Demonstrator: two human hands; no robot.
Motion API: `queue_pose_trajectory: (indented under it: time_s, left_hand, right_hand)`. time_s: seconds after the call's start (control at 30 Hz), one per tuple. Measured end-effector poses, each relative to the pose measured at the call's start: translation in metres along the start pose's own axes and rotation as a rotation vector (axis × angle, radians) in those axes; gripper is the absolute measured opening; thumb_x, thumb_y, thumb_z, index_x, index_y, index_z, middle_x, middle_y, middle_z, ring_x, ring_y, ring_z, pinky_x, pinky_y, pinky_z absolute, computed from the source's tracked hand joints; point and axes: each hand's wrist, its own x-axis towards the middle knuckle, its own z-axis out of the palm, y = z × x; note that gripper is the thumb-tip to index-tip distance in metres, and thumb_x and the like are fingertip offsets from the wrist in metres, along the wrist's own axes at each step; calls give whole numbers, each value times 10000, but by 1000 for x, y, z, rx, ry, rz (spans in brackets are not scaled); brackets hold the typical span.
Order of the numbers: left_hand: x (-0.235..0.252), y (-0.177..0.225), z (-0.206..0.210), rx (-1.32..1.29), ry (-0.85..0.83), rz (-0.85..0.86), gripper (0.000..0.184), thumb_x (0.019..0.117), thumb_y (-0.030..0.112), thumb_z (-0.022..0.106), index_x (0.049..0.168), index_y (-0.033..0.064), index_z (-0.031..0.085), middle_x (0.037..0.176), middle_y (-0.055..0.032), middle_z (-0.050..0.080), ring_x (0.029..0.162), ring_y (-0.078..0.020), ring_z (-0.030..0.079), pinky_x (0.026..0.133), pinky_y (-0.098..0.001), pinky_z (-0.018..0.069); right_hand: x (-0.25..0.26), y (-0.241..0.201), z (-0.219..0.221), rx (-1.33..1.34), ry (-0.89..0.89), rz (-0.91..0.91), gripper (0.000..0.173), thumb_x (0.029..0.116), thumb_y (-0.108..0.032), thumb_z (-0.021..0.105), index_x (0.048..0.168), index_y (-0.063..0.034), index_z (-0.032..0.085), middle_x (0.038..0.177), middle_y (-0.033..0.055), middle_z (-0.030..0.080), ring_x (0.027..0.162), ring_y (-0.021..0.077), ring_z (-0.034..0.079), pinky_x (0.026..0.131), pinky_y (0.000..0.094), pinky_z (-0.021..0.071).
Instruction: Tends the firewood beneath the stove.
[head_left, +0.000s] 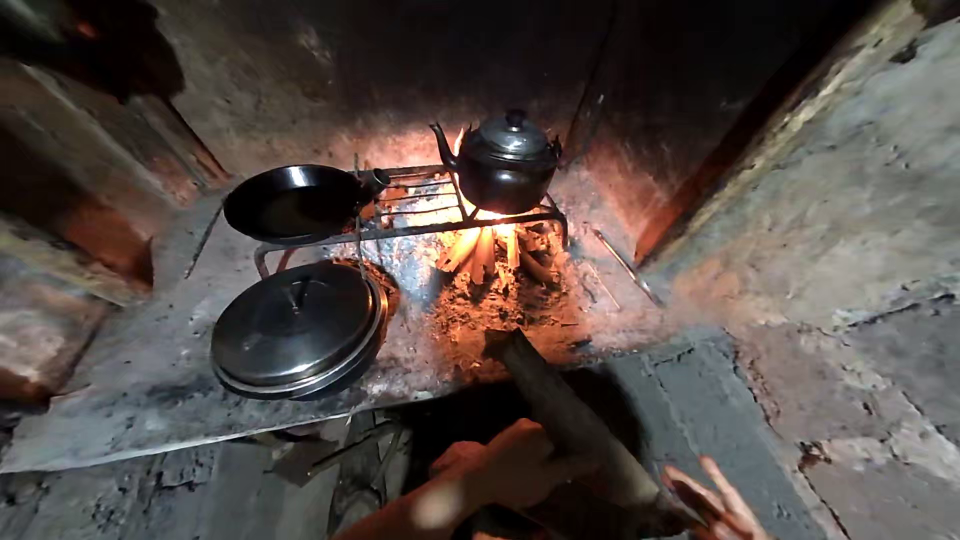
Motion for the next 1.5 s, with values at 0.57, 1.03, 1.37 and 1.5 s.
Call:
queue_pose_trajectory:
  time_s: [0.57, 1.03, 1.37, 1.5]
  left_hand:
    - [14, 23, 18, 30, 300, -100, 258, 1049, 209, 591, 1082, 0, 739, 1037, -80, 757, 1020, -70, 698, 964, -317, 557]
    - [-2, 33, 20, 6, 855, -286, 383, 1067, 190, 440, 1324, 0, 651, 1341, -83, 674, 1231, -82, 624, 1091, -310, 489]
    - [-100, 18, 36, 131, 1316, -202, 383, 1062, 171, 380, 1198, -26, 679, 1195, 27, 722, 1064, 23, 658, 962, -195, 540]
    - [-128, 14, 43, 132, 1408, -192, 375, 1057, 136, 363, 1226, -17, 661, 1155, 72, 725, 954, 48, 669, 874, -171, 560]
  right_hand:
    - [96, -49, 78, -745, -317, -301, 1062, 723, -386, 876, 1586, -35, 367, 1448, 239, 558, 1282, 374, 592, 1041, 584, 505]
    - [149, -46, 36, -824, -104, -200, 1037, 762, -472, 822, 1553, 31, 378, 1438, 295, 545, 1274, 423, 588, 1058, 593, 486]
    - [228, -51, 41, -549, -3, 126, 750, 909, -414, 751, 1456, 21, 479, 1248, 230, 658, 1125, 301, 662, 999, 501, 533]
    - [256, -58, 59, -624, 21, 106, 778, 917, -425, 750, 1472, 34, 457, 1311, 266, 623, 1199, 348, 627, 1047, 527, 496]
